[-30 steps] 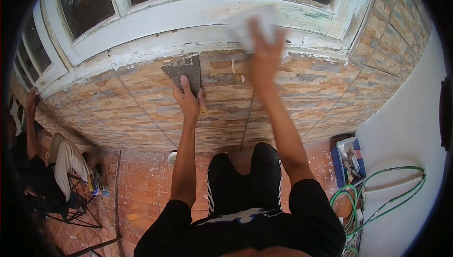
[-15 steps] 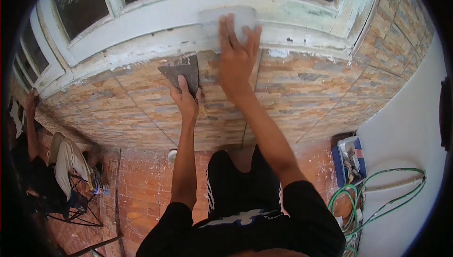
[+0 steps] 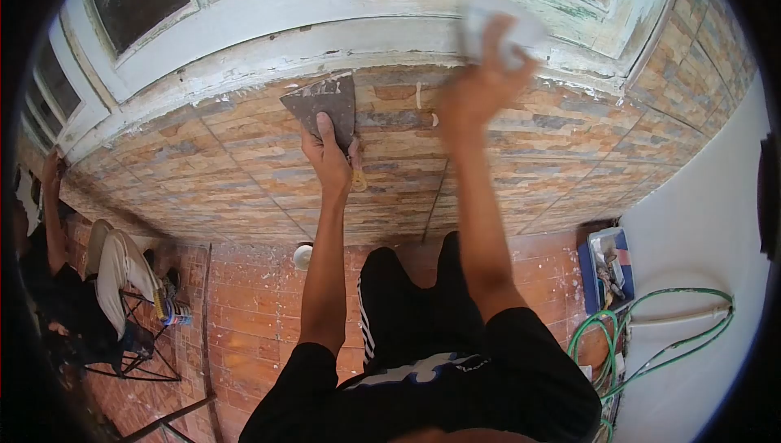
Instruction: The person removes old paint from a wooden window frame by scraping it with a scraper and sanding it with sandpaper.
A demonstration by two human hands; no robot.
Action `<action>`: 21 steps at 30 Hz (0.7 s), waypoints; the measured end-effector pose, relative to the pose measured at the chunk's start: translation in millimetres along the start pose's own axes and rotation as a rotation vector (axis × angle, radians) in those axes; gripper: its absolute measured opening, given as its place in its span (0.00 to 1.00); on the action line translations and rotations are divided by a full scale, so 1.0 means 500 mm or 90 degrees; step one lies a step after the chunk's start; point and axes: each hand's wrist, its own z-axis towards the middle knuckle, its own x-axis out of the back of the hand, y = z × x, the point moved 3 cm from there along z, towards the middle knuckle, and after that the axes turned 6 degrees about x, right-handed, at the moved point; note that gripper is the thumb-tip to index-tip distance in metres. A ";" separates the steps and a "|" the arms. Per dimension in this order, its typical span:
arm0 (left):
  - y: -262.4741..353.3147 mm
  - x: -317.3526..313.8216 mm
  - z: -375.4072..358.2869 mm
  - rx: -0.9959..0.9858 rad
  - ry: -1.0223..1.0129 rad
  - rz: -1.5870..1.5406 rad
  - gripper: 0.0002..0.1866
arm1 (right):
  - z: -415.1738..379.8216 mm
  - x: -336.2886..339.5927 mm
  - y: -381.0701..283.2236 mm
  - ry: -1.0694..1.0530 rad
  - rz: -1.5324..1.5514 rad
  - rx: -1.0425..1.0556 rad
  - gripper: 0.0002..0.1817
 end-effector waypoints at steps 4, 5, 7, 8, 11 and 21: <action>-0.023 0.011 0.007 0.016 -0.023 -0.016 0.18 | -0.010 0.015 -0.038 -0.104 -0.071 0.322 0.28; -0.031 0.011 0.002 0.009 -0.024 -0.017 0.18 | -0.007 0.017 -0.022 -0.099 -0.073 0.234 0.28; -0.020 -0.001 0.006 -0.024 -0.018 -0.023 0.17 | 0.006 0.008 0.000 -0.075 -0.061 0.070 0.27; -0.024 0.005 -0.001 -0.018 -0.017 -0.024 0.17 | 0.003 0.011 0.014 -0.067 -0.055 -0.013 0.26; -0.033 -0.003 0.012 -0.016 -0.025 -0.039 0.17 | -0.027 -0.007 -0.037 -0.102 -0.033 0.134 0.29; -0.024 -0.015 0.006 0.003 0.016 -0.025 0.17 | -0.011 -0.069 -0.005 0.089 -0.003 0.183 0.29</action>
